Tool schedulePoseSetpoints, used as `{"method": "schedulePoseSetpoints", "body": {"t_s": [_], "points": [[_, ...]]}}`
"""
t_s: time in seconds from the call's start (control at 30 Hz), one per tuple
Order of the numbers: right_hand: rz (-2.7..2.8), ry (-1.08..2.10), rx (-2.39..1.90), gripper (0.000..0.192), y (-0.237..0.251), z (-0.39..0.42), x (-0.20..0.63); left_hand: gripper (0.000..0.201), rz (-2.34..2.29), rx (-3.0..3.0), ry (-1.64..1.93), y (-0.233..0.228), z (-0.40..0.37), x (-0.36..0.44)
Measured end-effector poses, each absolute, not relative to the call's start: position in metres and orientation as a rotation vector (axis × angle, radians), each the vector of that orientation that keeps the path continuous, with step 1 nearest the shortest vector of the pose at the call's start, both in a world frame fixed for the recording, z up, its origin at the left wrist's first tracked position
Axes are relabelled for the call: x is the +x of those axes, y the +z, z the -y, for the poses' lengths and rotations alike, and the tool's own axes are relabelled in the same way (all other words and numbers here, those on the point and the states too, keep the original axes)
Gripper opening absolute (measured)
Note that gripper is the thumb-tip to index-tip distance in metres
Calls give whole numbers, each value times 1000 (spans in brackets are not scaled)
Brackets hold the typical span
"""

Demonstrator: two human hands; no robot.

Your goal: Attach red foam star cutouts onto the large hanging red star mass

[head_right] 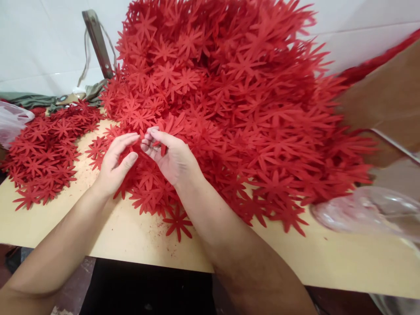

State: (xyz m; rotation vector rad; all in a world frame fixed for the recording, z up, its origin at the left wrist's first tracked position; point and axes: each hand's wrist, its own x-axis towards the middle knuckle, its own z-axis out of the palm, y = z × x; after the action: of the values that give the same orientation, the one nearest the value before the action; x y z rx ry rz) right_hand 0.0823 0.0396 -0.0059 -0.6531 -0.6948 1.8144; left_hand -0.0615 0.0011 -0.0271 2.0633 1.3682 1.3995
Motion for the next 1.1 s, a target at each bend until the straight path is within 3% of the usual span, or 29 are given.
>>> {"method": "schedulePoseSetpoints", "body": {"t_s": [0.13,0.3,0.67,0.77,0.93,1.1], "points": [[649,1810,-634,9,-5,-42,84,58,-1299,1993,1416,-31,-3,-58],[718,1782,-615,13,-7,-43,86,36,-1339,1635,1566,-40,-9,-56],[1044,1746,-788,54,-7,-41,85,34,-1311,1132,1568,-28,-6,-51],[1088,1780,-829,49,-13,-42,81,32,-1213,1036,1516,-26,-4,-48],[998,1783,-843,22,-16,-40,79,36,-1089,929,1411,-24,-2,-48],[967,1748,-853,13,-13,-40,81,38,-988,971,1380,-24,-1,-47]]}}
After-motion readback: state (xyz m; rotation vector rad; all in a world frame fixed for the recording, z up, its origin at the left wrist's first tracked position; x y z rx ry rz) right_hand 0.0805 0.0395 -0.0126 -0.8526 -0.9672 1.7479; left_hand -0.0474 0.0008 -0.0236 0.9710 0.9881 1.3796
